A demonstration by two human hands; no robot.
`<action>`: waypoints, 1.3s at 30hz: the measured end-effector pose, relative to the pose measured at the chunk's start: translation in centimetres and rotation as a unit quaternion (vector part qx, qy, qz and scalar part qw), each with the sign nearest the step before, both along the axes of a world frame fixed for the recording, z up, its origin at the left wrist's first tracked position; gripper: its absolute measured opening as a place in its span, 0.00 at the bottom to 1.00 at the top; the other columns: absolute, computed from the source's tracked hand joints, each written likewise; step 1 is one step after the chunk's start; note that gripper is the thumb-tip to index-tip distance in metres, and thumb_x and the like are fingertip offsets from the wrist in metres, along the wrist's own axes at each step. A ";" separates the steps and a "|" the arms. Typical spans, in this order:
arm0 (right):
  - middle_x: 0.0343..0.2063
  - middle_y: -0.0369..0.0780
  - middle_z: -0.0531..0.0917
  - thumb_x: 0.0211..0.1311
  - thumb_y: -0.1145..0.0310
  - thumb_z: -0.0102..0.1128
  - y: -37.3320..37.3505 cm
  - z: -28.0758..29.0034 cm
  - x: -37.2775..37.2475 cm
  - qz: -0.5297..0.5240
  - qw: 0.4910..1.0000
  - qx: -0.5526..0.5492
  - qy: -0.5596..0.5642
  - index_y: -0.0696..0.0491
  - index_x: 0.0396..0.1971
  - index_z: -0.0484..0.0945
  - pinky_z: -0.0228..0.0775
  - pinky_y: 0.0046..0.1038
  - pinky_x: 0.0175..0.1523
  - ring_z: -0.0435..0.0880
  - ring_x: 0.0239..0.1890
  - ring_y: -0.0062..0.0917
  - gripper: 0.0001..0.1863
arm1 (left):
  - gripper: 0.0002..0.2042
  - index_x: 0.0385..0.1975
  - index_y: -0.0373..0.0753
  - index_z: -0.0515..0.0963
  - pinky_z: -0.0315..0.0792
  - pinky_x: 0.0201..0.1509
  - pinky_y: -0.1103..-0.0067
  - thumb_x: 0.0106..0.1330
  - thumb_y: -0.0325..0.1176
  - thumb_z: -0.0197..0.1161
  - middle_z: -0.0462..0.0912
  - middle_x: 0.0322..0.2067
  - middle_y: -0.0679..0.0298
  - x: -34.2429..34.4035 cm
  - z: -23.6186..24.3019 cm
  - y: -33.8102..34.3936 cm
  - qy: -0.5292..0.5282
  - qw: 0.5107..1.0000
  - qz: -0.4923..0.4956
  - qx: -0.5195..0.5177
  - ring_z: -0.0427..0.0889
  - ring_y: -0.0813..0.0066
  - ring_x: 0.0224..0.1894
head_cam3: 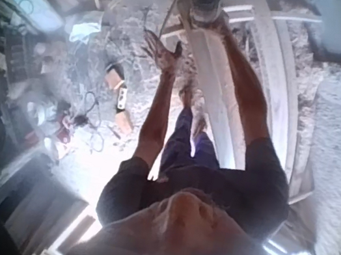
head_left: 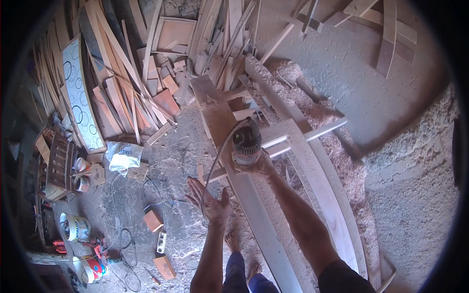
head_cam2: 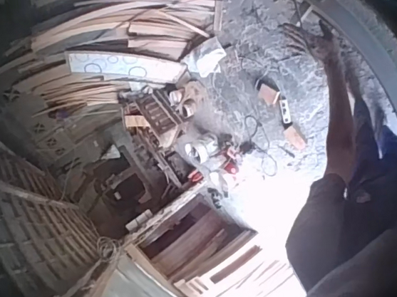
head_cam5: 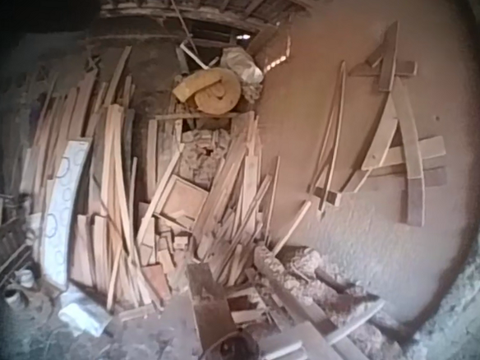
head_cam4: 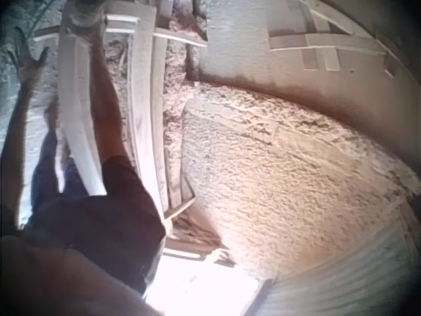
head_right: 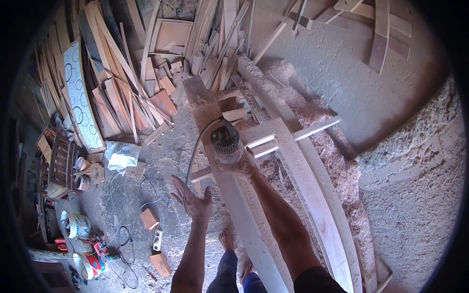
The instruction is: The person uses a handheld router to shape the inner edges of a wooden frame, moving the tool along the wood while holding the frame in place by hand and foot.
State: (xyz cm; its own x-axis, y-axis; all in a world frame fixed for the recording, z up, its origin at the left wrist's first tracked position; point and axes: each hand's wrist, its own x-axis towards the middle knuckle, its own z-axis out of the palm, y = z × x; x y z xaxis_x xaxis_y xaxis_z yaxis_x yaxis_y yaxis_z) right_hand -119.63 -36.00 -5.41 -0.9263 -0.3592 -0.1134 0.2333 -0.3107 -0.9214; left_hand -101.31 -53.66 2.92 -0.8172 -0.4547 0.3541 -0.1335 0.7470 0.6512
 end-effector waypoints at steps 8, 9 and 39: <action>0.59 0.40 0.77 0.49 0.51 0.77 1.9 4.0 12.8 0.114 0.973 0.170 0.106 0.48 0.63 0.71 0.67 0.40 0.69 0.74 0.63 0.29 0.41 | 0.57 0.76 0.44 0.52 0.42 0.77 0.46 0.46 0.54 0.79 0.56 0.74 0.54 3.3 0.6 0.9 -0.153 0.962 -0.227 -0.015 0.48 0.52 0.78; 0.61 0.41 0.75 0.52 0.47 0.72 2.7 5.3 14.4 0.125 0.960 0.198 0.152 0.48 0.64 0.69 0.63 0.42 0.70 0.71 0.65 0.30 0.41 | 0.55 0.75 0.46 0.55 0.43 0.77 0.47 0.47 0.54 0.80 0.57 0.74 0.56 3.6 0.8 1.7 -0.178 0.949 -0.256 -0.046 0.49 0.54 0.78; 0.69 0.40 0.68 0.71 0.39 0.42 14.3 3.1 38.3 0.139 0.982 0.073 0.105 0.46 0.72 0.60 0.49 0.42 0.78 0.62 0.73 0.31 0.37 | 0.26 0.55 0.39 0.77 0.76 0.58 0.76 0.56 0.33 0.77 0.84 0.52 0.61 24.6 -2.0 12.6 -0.208 0.868 -0.408 0.190 0.83 0.71 0.53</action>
State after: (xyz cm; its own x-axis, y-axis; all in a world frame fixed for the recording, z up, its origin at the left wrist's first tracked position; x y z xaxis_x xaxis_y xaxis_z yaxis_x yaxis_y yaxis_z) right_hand -81.30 -21.73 -2.33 -0.8031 -0.5959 0.0003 0.0914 -0.1236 -0.9881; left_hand -76.68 -41.06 0.90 -0.9434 0.3171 -0.0977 0.0573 0.4458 0.8933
